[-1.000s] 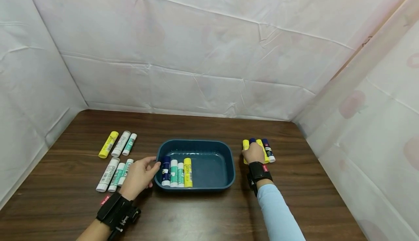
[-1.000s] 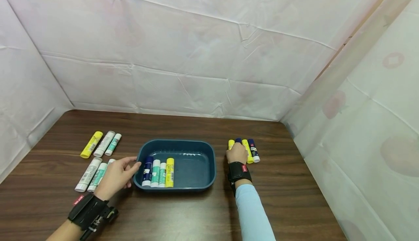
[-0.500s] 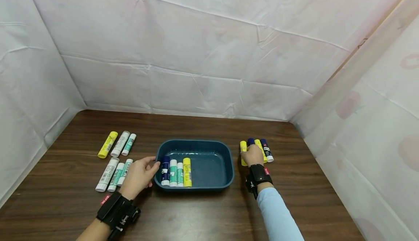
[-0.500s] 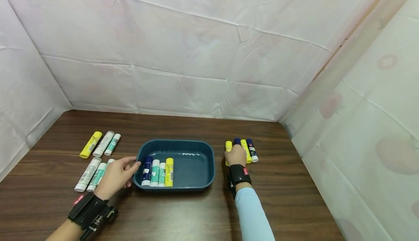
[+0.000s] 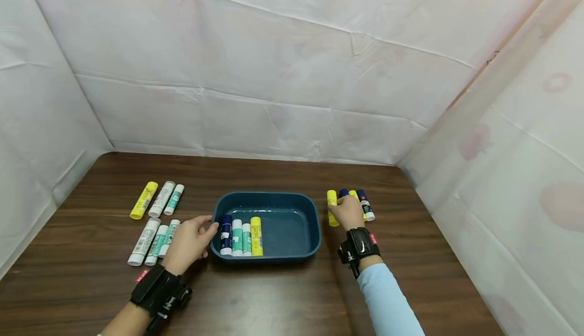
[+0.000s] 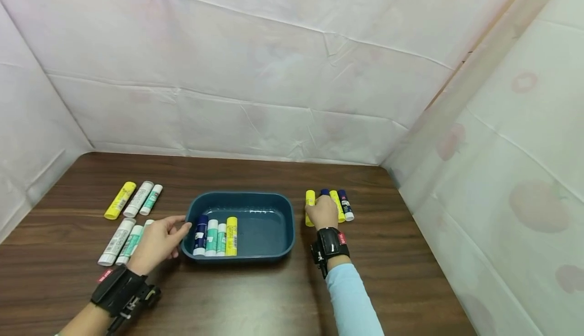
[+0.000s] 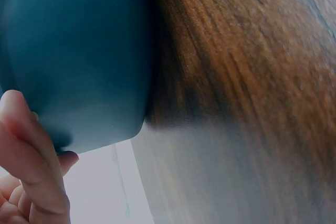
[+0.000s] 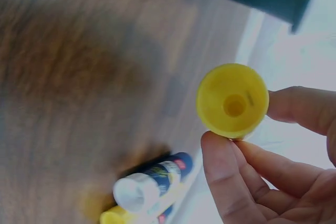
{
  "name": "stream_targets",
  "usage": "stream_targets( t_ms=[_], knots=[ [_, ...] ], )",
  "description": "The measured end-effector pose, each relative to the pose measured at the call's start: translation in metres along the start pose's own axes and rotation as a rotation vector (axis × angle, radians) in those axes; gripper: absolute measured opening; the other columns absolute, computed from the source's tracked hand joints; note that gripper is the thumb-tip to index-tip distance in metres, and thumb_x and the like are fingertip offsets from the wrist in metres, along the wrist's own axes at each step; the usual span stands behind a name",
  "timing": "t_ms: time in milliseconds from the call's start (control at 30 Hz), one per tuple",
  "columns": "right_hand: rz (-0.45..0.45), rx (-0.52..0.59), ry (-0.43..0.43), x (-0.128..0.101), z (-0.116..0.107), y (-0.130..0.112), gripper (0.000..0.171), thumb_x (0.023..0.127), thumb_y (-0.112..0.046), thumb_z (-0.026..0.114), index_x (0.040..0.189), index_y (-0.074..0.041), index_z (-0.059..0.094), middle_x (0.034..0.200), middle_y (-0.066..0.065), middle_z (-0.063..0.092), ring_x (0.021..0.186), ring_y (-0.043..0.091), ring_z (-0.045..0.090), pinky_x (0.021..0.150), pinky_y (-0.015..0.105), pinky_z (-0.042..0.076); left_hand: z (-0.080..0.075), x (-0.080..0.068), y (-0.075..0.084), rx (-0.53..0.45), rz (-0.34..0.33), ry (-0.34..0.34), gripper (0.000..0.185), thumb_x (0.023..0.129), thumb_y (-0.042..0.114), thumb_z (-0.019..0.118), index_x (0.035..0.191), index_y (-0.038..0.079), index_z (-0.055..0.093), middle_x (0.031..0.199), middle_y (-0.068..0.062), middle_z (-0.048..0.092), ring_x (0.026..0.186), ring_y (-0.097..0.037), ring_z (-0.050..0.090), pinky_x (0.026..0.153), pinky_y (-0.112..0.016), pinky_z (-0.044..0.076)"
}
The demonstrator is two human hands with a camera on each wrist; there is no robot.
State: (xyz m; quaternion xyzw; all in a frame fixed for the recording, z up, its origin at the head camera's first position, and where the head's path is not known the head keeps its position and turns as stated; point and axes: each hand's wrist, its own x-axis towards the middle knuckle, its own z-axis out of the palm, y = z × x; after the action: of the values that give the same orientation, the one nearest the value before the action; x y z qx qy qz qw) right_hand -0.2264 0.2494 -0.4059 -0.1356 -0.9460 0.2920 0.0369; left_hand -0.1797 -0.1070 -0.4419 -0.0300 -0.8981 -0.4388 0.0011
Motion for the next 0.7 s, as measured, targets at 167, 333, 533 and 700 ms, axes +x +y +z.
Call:
stream_targets(
  t_ms=[167, 333, 533, 700],
  knots=[
    [-0.022, 0.002, 0.003, -0.008, -0.009, -0.014, 0.022, 0.084, -0.019, 0.068, 0.085, 0.003, 0.070, 0.078, 0.015, 0.068, 0.063, 0.017, 0.061, 0.052, 0.025, 0.048, -0.002, 0.001, 0.001, -0.001, -0.013, -0.007, 0.039, 0.094, 0.023, 0.056, 0.125, 0.000, 0.056, 0.053, -0.002, 0.051, 0.041, -0.014, 0.053, 0.040, -0.027, 0.040],
    [-0.027, -0.003, -0.018, -0.017, -0.017, -0.026, 0.035, 0.085, -0.021, 0.067, 0.107, 0.006, 0.067, 0.099, 0.023, 0.068, 0.075, 0.024, 0.068, 0.058, 0.028, 0.054, -0.003, 0.000, 0.002, 0.003, -0.025, -0.023, 0.041, 0.094, 0.024, 0.056, 0.126, -0.001, 0.054, 0.054, -0.002, 0.051, 0.042, -0.014, 0.052, 0.040, -0.027, 0.039],
    [-0.029, 0.002, -0.038, -0.029, -0.019, -0.041, 0.041, 0.086, -0.022, 0.067, 0.114, 0.007, 0.063, 0.108, 0.023, 0.065, 0.081, 0.025, 0.067, 0.060, 0.027, 0.054, -0.003, 0.000, 0.002, 0.008, -0.026, -0.026, 0.041, 0.094, 0.025, 0.055, 0.126, -0.001, 0.054, 0.054, -0.002, 0.051, 0.042, -0.013, 0.052, 0.040, -0.027, 0.038],
    [-0.026, 0.026, -0.036, -0.038, -0.016, -0.050, 0.039, 0.085, -0.022, 0.067, 0.114, 0.004, 0.064, 0.109, 0.020, 0.066, 0.080, 0.023, 0.066, 0.059, 0.025, 0.052, -0.003, 0.000, 0.002, 0.006, -0.030, -0.031, 0.041, 0.094, 0.025, 0.055, 0.127, -0.001, 0.054, 0.055, -0.003, 0.051, 0.042, -0.014, 0.052, 0.040, -0.027, 0.038]
  ],
)
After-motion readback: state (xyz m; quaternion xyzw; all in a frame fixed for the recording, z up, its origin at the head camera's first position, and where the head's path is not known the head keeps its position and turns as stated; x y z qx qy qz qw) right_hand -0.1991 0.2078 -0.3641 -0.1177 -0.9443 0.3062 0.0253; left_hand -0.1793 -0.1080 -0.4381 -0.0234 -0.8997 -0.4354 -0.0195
